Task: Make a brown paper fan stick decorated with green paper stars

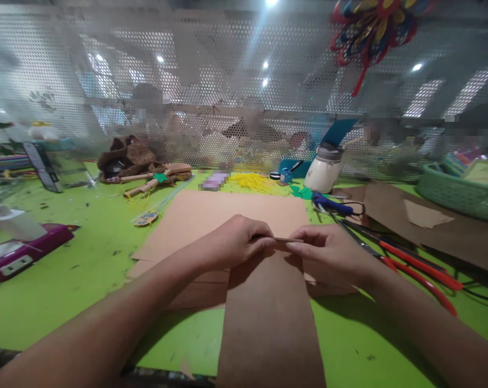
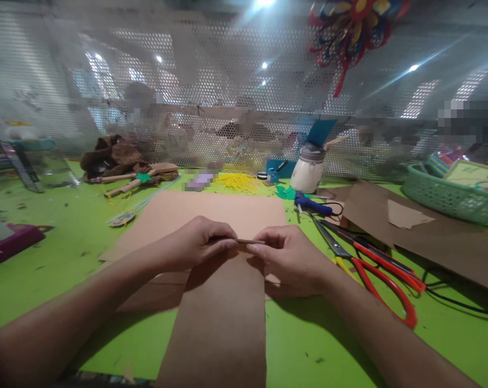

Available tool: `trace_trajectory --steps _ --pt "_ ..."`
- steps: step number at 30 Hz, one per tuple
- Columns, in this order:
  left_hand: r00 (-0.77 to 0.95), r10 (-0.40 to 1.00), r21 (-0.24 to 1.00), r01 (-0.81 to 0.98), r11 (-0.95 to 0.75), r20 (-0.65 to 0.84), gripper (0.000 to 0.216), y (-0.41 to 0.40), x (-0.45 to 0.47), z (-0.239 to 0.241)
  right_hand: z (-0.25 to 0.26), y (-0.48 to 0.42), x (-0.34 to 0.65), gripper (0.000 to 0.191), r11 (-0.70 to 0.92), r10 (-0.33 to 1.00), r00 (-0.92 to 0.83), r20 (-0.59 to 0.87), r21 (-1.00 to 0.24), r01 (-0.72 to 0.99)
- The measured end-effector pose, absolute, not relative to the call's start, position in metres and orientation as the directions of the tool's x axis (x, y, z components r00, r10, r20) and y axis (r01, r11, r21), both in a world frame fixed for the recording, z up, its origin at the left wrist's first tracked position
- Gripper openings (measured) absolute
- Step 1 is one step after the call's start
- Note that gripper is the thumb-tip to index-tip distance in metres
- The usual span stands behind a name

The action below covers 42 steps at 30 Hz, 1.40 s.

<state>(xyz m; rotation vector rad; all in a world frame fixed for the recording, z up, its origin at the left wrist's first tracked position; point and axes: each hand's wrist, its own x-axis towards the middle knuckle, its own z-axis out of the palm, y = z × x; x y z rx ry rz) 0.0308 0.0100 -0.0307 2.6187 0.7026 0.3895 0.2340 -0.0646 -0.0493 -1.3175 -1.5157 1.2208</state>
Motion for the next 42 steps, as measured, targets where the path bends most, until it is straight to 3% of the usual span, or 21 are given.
trace_trajectory --steps 4,7,13,23,42 --pt "0.831 0.521 0.437 0.401 -0.805 0.197 0.027 0.009 0.03 -0.029 -0.048 -0.064 0.236 0.018 0.12 0.988 -0.129 0.084 -0.946 0.301" --pt "0.825 0.527 0.516 0.368 -0.774 0.203 0.025 0.008 0.03 -0.027 -0.048 -0.064 0.237 0.017 0.164 0.984 -0.116 0.134 -0.937 0.308" --pt "0.805 0.565 0.586 0.372 -0.72 0.183 0.024 0.007 0.031 -0.026 -0.047 -0.067 0.231 0.021 0.109 0.993 -0.067 0.097 -0.971 0.212" --pt "0.831 0.545 0.583 0.39 -0.713 0.11 0.042 0.006 0.032 -0.025 -0.041 -0.067 0.227 0.025 0.151 0.986 0.022 0.164 -0.946 0.287" --pt "0.773 0.609 0.663 0.363 -0.655 0.179 0.024 0.008 0.036 -0.032 -0.044 -0.066 0.225 0.023 0.174 0.983 -0.005 0.181 -0.937 0.302"
